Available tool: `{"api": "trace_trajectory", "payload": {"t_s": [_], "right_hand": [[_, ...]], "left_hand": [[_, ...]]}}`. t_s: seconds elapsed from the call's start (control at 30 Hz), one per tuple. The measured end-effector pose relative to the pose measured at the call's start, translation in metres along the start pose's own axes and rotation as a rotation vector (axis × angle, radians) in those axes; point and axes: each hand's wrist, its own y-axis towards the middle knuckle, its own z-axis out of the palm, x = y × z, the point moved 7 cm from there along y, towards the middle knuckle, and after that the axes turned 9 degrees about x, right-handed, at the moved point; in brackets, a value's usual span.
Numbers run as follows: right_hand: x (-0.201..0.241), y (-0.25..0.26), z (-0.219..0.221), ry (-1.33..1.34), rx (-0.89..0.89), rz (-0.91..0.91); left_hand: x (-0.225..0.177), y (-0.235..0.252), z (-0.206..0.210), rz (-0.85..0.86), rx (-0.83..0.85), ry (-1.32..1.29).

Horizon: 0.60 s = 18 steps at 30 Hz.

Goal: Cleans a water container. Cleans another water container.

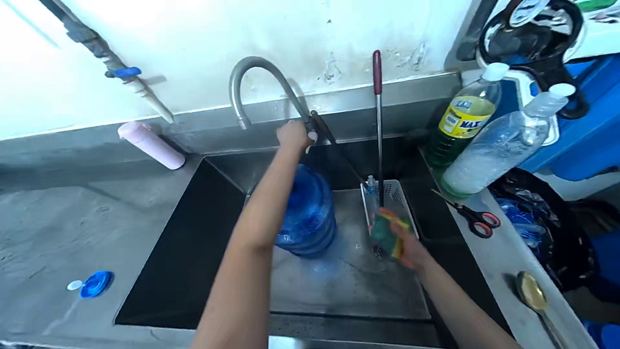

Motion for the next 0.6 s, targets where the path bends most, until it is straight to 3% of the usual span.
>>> {"api": "trace_trajectory", "payload": {"t_s": [0.07,0.13,0.17,0.23,0.3,0.37,0.43,0.53,0.6], "right_hand": [[0.029,0.008,0.010,-0.049,-0.043,-0.187],[0.042,0.032,0.062,-0.162,-0.036,-0.340],[0.040,0.048,0.101,-0.229,-0.012,-0.383],[0.031,0.082,0.172,-0.269,0.004,-0.444],[0.029,0.106,0.187,-0.291,-0.017,-0.371],[0.030,0.113,0.174,-0.201,-0.029,-0.228],[0.016,0.084,0.184,-0.172,-0.150,-0.275],[0.002,0.052,0.219,-0.276,-0.204,-0.364],[0.009,0.067,0.205,-0.264,-0.154,-0.272]], "left_hand": [[0.036,-0.029,-0.005,0.218,0.084,-0.377],[0.084,-0.050,0.036,0.306,0.084,-0.885],[0.095,-0.059,0.066,0.288,0.006,-1.138],[0.076,-0.085,0.105,0.236,-0.213,-1.441],[0.058,-0.114,0.122,0.222,-0.380,-1.479],[0.047,-0.136,0.127,0.372,-0.298,-1.274],[0.057,-0.140,0.122,0.378,-0.204,-1.131],[0.075,-0.138,0.127,0.281,-0.304,-1.292],[0.073,-0.160,0.133,0.449,-0.220,-1.309]]}}
